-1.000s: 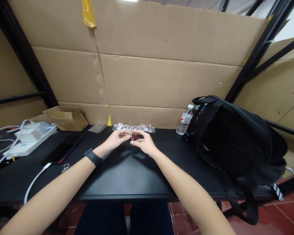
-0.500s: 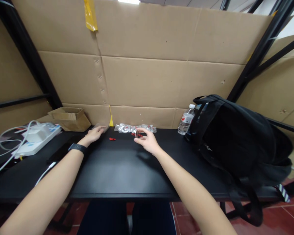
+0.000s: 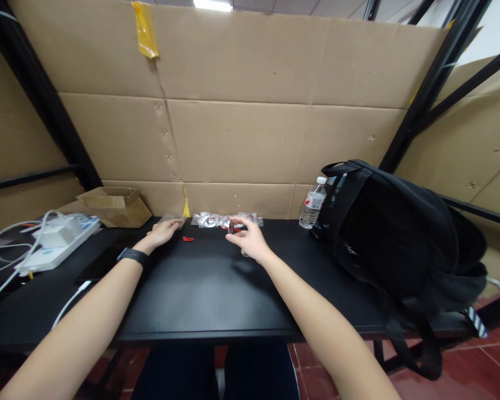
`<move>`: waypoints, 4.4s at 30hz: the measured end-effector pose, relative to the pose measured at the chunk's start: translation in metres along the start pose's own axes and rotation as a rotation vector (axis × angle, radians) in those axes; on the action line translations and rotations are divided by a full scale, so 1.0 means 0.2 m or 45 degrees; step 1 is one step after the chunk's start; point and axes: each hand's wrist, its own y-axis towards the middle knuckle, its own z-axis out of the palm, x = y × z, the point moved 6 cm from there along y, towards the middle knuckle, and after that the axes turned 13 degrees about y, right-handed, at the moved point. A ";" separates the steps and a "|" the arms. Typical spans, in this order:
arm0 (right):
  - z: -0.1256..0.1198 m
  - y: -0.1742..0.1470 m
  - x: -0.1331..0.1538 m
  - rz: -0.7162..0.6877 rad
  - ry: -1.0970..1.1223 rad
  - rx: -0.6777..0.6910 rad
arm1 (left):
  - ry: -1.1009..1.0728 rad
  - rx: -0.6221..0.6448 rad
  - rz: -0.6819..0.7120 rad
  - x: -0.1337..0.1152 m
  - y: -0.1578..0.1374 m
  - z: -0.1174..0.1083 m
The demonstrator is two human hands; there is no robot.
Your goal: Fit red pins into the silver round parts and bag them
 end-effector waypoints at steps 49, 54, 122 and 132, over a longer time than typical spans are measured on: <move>-0.13 0.05 0.00 -0.186 -0.357 0.008 | -0.323 0.113 1.197 -0.88 -0.53 -0.12; -0.12 0.04 0.01 -0.252 -0.608 0.064 | -0.144 0.155 1.066 -0.84 -0.52 -0.10; 0.12 0.03 -0.18 -0.296 -0.910 0.308 | -0.116 0.114 1.240 -0.81 -0.56 -0.28; 0.04 0.01 -0.15 -0.298 -0.830 0.442 | -0.037 0.008 1.026 -0.76 -0.48 -0.23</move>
